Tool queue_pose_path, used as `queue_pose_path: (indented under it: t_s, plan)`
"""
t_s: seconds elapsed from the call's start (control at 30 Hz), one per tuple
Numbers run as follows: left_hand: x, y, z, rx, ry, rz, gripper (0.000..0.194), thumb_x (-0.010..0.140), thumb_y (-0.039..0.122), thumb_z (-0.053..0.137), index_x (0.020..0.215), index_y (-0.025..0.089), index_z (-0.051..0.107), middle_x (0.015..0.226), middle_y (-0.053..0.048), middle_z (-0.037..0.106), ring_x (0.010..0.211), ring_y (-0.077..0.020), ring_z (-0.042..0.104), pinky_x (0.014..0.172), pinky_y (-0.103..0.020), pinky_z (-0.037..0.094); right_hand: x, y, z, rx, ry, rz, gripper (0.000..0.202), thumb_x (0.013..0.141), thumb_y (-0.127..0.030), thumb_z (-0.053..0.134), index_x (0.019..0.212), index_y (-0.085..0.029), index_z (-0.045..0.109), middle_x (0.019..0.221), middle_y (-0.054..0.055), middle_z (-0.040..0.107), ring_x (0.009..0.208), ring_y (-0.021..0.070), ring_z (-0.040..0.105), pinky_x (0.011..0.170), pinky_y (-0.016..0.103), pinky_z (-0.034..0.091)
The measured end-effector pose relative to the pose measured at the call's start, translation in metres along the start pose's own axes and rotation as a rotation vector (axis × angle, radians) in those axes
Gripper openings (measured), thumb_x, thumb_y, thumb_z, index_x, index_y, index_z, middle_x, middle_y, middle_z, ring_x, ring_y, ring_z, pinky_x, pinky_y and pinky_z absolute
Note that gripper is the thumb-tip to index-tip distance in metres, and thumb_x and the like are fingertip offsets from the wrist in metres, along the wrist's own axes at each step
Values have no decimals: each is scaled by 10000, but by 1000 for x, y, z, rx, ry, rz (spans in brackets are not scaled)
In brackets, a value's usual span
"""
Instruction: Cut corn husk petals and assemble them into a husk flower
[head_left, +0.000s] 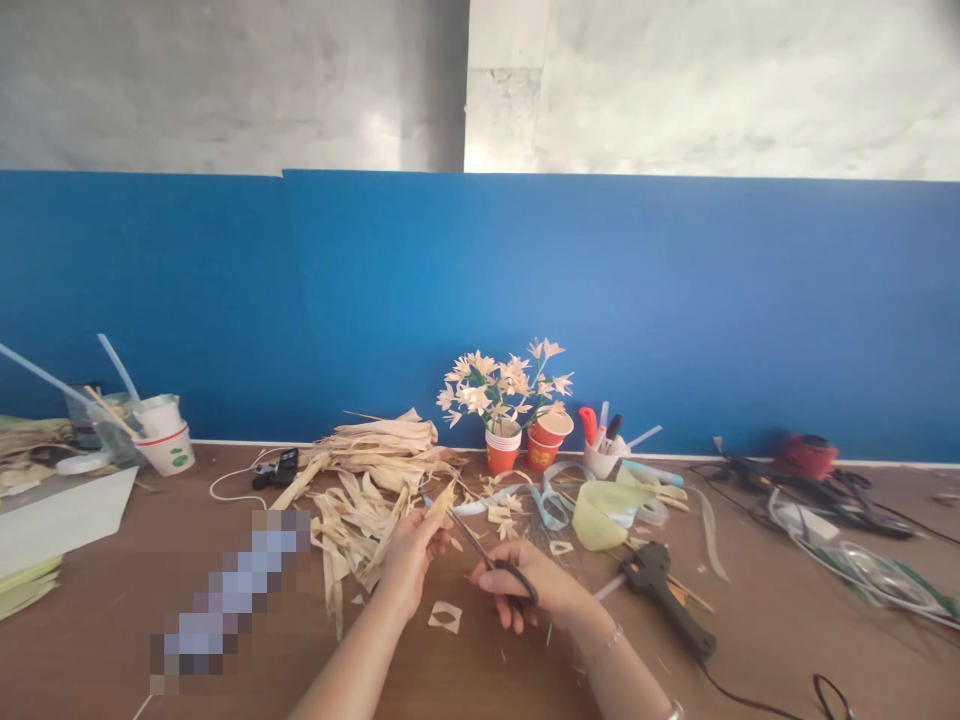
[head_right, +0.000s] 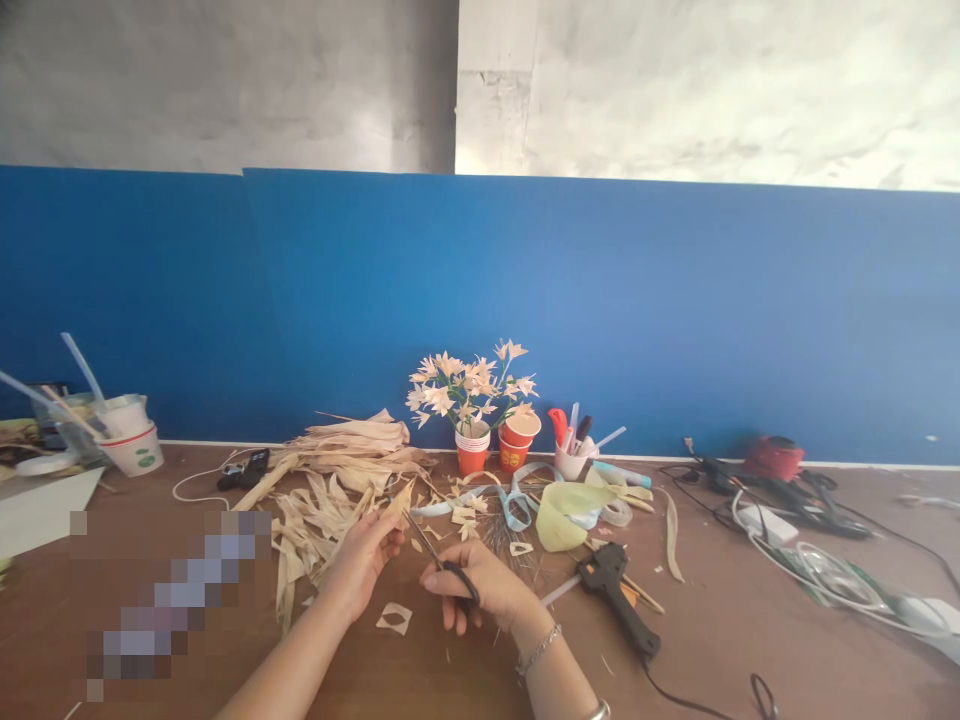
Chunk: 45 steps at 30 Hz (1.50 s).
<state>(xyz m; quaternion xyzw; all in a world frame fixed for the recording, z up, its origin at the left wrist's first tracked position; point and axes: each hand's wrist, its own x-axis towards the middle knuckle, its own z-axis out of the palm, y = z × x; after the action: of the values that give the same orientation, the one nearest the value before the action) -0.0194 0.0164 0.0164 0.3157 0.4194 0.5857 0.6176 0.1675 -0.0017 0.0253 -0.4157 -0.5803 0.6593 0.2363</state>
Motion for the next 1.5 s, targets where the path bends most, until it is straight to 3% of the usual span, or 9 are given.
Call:
queue_pose_path:
  t_s: [0.63,1.5]
  plan:
    - [-10,-1,4,91,-219,-119,217,614,288,733,727,135,629,683,-10,654,575,-92,544,548,-213,365,7,5,7,15,16,-67,365,698,-463,692,837,-131,634,483,-23,626,342,69,499,313,139,267]
    - [-11,4,2,156,-278,-135,234,618,299,706,760,136,615,704,-17,663,567,-89,546,512,-193,359,10,8,5,35,25,-106,374,688,-482,714,795,-134,628,436,-52,561,325,53,443,302,148,213]
